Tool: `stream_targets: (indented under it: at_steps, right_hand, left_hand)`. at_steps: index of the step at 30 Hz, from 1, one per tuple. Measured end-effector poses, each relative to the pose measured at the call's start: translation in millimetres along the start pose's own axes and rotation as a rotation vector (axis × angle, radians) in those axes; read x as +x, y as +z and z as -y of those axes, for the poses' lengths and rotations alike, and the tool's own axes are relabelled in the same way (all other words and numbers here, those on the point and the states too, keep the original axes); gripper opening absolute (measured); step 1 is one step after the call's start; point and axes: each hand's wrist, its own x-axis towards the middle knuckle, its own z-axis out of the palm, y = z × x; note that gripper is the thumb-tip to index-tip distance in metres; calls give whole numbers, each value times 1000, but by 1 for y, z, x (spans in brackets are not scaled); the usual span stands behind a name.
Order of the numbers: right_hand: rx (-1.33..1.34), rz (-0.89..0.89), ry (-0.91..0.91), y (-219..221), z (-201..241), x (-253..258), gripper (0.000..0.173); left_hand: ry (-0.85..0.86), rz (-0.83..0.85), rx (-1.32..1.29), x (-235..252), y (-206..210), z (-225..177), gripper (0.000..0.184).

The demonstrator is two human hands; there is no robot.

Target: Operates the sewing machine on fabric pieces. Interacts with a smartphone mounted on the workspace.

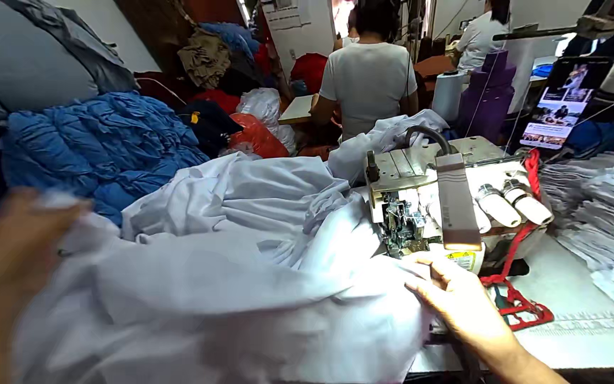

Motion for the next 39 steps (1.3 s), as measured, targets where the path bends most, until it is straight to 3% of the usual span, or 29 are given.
stream_targets:
  at_steps: [2,4,6,9,14,20,22,27,30,35,39]
  right_hand:
    - [-30,-38,-53,3,-1,0,23]
    - [-6,-41,-168,4,-3,-3,20]
    - [1,-33,-295,4,-4,-7,21]
    - [6,8,-423,2,0,-9,24]
    - [46,-82,-551,8,2,-17,24]
    - [51,-57,-213,17,-5,-63,32]
    - [110,-14,-177,17,-10,-71,33]
    - [163,-13,-144,16,-15,-78,37]
    - [153,-4,-146,16,-15,-77,39]
    - [166,37,-57,15,-13,-74,43]
    - [195,9,-56,18,-15,-73,44]
  left_hand:
    - [268,172,130,-13,42,12,68]
    - [534,232,172,-56,91,-4,58]
    - [773,285,59,-117,135,-30,55]
    - [970,511,-69,-184,164,-71,59]
    - [1006,576,-102,-193,170,-98,20]
    - [746,867,-280,-180,158,-102,13]
    - [679,866,-316,-177,159,-101,8]
    - [536,740,-370,-167,174,-93,16]
    - [611,744,-265,-170,177,-90,13]
    - [815,727,-108,-183,175,-90,32]
    - [977,499,-149,-181,186,-78,22]
